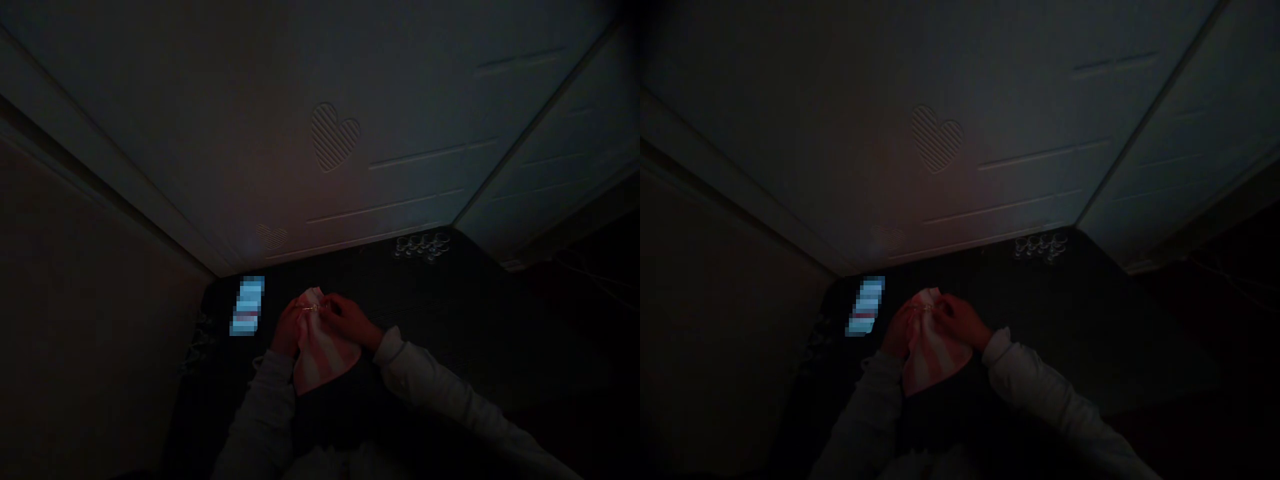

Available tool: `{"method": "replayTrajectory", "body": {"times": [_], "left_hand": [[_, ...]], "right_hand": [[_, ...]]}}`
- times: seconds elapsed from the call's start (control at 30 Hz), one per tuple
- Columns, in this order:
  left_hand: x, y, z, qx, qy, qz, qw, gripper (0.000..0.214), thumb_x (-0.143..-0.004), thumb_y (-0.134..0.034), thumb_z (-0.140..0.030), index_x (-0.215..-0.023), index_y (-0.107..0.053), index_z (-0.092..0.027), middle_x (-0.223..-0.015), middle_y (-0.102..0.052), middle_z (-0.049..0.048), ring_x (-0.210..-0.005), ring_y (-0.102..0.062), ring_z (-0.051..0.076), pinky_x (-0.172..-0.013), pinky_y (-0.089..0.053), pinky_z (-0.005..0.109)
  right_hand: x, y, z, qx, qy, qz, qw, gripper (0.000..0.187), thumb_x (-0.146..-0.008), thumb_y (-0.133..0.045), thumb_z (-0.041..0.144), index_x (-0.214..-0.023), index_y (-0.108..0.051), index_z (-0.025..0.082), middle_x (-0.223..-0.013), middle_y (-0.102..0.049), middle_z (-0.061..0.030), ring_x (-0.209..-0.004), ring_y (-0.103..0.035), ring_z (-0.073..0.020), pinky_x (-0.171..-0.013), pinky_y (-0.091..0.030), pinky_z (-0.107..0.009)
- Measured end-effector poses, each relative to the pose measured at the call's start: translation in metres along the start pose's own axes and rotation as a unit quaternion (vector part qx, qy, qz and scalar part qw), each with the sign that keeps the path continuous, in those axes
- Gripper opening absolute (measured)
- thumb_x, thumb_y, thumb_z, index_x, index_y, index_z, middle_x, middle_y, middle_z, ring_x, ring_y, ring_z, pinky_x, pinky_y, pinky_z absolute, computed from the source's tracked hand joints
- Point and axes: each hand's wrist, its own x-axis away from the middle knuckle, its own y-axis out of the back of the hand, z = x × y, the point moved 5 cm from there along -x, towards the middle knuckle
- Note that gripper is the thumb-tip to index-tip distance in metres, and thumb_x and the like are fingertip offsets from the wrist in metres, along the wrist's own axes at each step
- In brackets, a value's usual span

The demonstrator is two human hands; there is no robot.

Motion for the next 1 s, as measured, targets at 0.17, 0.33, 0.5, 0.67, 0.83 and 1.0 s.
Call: {"method": "replayTrajectory", "body": {"times": [0.17, 0.33, 0.5, 0.67, 0.83, 1.0], "left_hand": [[0.0010, -0.0023, 0.0000, 0.017, 0.003, 0.013, 1.000, 0.026, -0.056, -0.062, -0.021, -0.080, -0.058, -0.014, -0.068, -0.061, 0.0000, -0.062, -0.055, 0.012, -0.058, -0.040, 0.022], [0.0038, -0.0063, -0.0059, -0.003, -0.007, 0.014, 1.000, 0.026, -0.054, -0.062, -0.020, -0.079, -0.060, -0.013, -0.069, -0.062, 0.0012, -0.065, -0.056, 0.014, -0.062, -0.041, 0.024], [0.0048, -0.0080, -0.0070, 0.010, -0.003, 0.019, 1.000, 0.025, -0.055, -0.062, -0.020, -0.079, -0.060, -0.013, -0.068, -0.062, 0.0005, -0.062, -0.056, 0.012, -0.061, -0.041, 0.024], [0.0012, -0.0048, -0.0016, 0.014, 0.001, 0.023, 1.000, 0.028, -0.057, -0.062, -0.020, -0.083, -0.059, -0.013, -0.072, -0.063, 0.0016, -0.065, -0.057, 0.013, -0.062, -0.042, 0.024], [-0.0003, -0.0038, -0.0004, 0.015, -0.002, 0.026, 1.000, 0.027, -0.057, -0.061, -0.020, -0.083, -0.058, -0.012, -0.070, -0.062, 0.0018, -0.064, -0.057, 0.013, -0.061, -0.043, 0.023], [0.0009, -0.0041, -0.0015, 0.012, 0.002, 0.019, 1.000, 0.026, -0.056, -0.062, -0.020, -0.081, -0.058, -0.012, -0.068, -0.061, 0.0016, -0.063, -0.057, 0.013, -0.059, -0.042, 0.023]], "right_hand": [[0.0002, 0.0001, 0.0024, -0.002, -0.001, 0.006, 1.000, 0.021, -0.080, -0.046, 0.032, -0.092, -0.053, 0.017, -0.072, -0.054, 0.0003, -0.062, -0.048, -0.0104, -0.056, -0.036, -0.021], [-0.0002, -0.0003, 0.0000, -0.001, -0.008, 0.002, 1.000, 0.022, -0.079, -0.047, 0.032, -0.093, -0.053, 0.017, -0.073, -0.054, -0.0002, -0.062, -0.048, -0.0106, -0.056, -0.037, -0.022], [0.0003, 0.0003, 0.0008, -0.001, -0.006, 0.003, 1.000, 0.022, -0.079, -0.046, 0.033, -0.093, -0.054, 0.016, -0.070, -0.053, 0.0005, -0.061, -0.047, -0.0102, -0.055, -0.036, -0.021], [0.0006, 0.0002, 0.0013, -0.004, -0.008, 0.002, 1.000, 0.022, -0.079, -0.048, 0.032, -0.093, -0.053, 0.016, -0.070, -0.053, 0.0008, -0.061, -0.047, -0.0102, -0.054, -0.036, -0.021], [0.0007, 0.0004, 0.0020, -0.002, -0.007, 0.004, 1.000, 0.021, -0.079, -0.047, 0.032, -0.092, -0.053, 0.016, -0.070, -0.053, 0.0005, -0.062, -0.047, -0.0102, -0.056, -0.036, -0.021], [0.0008, -0.0002, 0.0002, -0.001, 0.001, 0.003, 1.000, 0.020, -0.080, -0.047, 0.031, -0.092, -0.053, 0.017, -0.071, -0.053, 0.0008, -0.062, -0.047, -0.0102, -0.056, -0.036, -0.021]]}}
